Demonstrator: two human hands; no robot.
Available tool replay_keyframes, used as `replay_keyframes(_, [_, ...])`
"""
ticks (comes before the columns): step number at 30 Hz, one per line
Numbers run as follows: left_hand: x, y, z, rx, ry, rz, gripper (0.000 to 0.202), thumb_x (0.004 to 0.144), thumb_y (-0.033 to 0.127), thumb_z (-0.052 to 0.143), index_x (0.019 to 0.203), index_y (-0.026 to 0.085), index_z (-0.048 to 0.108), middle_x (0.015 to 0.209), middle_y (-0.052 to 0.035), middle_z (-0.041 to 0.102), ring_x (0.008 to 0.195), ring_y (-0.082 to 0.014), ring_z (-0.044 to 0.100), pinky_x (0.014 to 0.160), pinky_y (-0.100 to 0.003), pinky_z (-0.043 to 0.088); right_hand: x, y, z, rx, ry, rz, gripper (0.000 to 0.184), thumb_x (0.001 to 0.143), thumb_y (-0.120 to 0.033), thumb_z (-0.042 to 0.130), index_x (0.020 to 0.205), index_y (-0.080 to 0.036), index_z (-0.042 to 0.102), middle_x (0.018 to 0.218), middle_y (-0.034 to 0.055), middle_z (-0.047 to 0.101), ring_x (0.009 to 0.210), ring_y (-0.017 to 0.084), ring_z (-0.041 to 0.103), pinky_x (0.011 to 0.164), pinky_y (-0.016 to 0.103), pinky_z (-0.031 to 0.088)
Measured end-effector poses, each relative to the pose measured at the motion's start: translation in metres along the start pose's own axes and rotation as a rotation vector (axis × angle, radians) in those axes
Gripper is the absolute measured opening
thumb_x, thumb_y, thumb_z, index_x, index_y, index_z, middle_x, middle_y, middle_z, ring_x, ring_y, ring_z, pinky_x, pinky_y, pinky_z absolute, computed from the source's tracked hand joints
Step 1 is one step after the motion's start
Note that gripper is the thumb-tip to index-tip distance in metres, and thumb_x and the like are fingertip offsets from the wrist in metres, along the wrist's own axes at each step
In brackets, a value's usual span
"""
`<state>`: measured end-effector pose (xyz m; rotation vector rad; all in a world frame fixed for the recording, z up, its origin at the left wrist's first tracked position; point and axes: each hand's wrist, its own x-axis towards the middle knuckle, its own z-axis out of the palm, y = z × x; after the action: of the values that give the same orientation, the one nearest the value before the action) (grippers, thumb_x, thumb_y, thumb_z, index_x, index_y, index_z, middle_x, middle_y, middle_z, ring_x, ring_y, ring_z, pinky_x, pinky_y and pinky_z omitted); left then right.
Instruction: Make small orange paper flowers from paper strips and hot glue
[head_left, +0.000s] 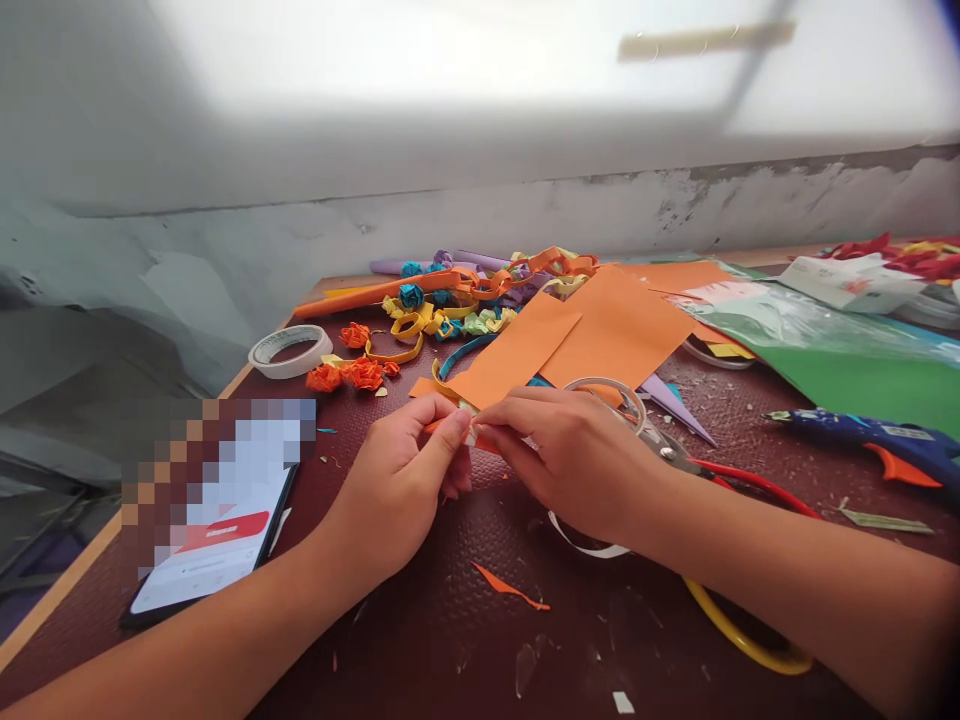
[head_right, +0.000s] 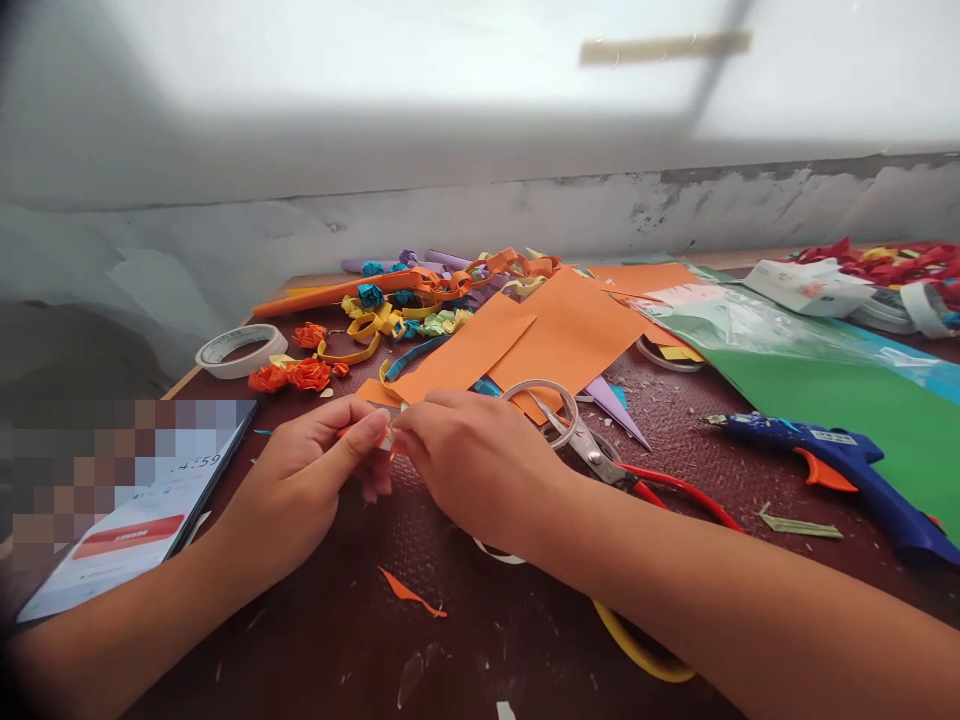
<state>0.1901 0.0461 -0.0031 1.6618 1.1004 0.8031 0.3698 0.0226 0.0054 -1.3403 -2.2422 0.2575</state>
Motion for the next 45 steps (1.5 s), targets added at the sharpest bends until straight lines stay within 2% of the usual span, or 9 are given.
replay_keyframes(5, [0.001, 0.002, 0.002, -0.209, -0.025, -0.121, 0.027, 0.094, 0.042, 0.059, 0.084, 0.016, 0.063, 0.075, -0.0021, 0.071, 0.070, -0.0156, 0.069, 0.072, -0.030, 0.058, 0.000, 0.000, 0.000, 0.010, -0.007, 0.035, 0.021, 0.100, -0.020, 0.056, 0.086, -0.015, 0.072, 0.085, 0.0037, 0.071, 0.078, 0.016, 0.064, 0.068, 0.028, 0.036])
replay_keyframes(9, [0.001, 0.000, 0.005, -0.234, -0.005, -0.147, 0.026, 0.093, 0.039, 0.061, 0.083, 0.015, 0.064, 0.077, -0.0041, 0.073, 0.070, -0.0153, 0.070, 0.072, -0.029, 0.058, 0.002, -0.002, 0.003, -0.044, -0.036, 0.074, 0.022, 0.098, -0.021, 0.058, 0.081, -0.015, 0.070, 0.079, 0.0022, 0.071, 0.071, 0.015, 0.062, 0.065, 0.029, 0.034])
replay_keyframes(17, [0.003, -0.004, 0.005, -0.314, -0.013, -0.159, 0.026, 0.090, 0.040, 0.062, 0.082, 0.016, 0.062, 0.077, -0.0056, 0.075, 0.072, -0.0200, 0.073, 0.074, -0.035, 0.058, 0.003, -0.007, 0.010, -0.157, -0.008, 0.058, 0.027, 0.099, -0.025, 0.054, 0.084, -0.015, 0.074, 0.082, 0.0037, 0.072, 0.074, 0.018, 0.065, 0.065, 0.031, 0.034])
replay_keyframes(28, [0.003, -0.003, 0.003, -0.264, -0.004, -0.142, 0.029, 0.090, 0.043, 0.064, 0.082, 0.015, 0.064, 0.077, -0.0055, 0.074, 0.074, -0.0188, 0.072, 0.072, -0.032, 0.058, 0.000, -0.001, 0.011, -0.051, 0.101, 0.020, 0.022, 0.093, -0.020, 0.058, 0.075, -0.016, 0.069, 0.072, -0.0005, 0.068, 0.065, 0.012, 0.058, 0.062, 0.028, 0.030])
replay_keyframes(36, [0.001, -0.003, 0.006, -0.257, -0.022, -0.093, 0.030, 0.089, 0.045, 0.065, 0.083, 0.015, 0.065, 0.081, -0.0060, 0.073, 0.077, -0.0199, 0.070, 0.076, -0.035, 0.059, 0.000, -0.003, 0.012, -0.091, 0.145, 0.043, 0.026, 0.089, -0.021, 0.060, 0.064, -0.016, 0.063, 0.061, -0.0026, 0.061, 0.058, 0.009, 0.051, 0.059, 0.028, 0.025])
replay_keyframes(40, [0.000, -0.002, 0.004, -0.183, -0.007, -0.074, 0.028, 0.091, 0.043, 0.063, 0.085, 0.016, 0.065, 0.078, -0.0048, 0.071, 0.075, -0.0188, 0.068, 0.074, -0.033, 0.058, 0.000, 0.000, 0.011, -0.097, 0.161, 0.074, 0.025, 0.090, -0.024, 0.060, 0.066, -0.019, 0.066, 0.063, -0.0034, 0.064, 0.057, 0.009, 0.053, 0.058, 0.028, 0.026])
replay_keyframes(45, [0.000, 0.000, 0.001, -0.079, 0.031, -0.026, 0.024, 0.094, 0.040, 0.060, 0.087, 0.017, 0.061, 0.061, 0.0014, 0.064, 0.060, -0.0128, 0.059, 0.061, -0.025, 0.049, 0.000, 0.003, 0.008, -0.079, 0.241, 0.108, 0.011, 0.084, -0.021, 0.065, 0.076, -0.020, 0.072, 0.071, -0.0029, 0.071, 0.061, 0.012, 0.060, 0.059, 0.026, 0.031])
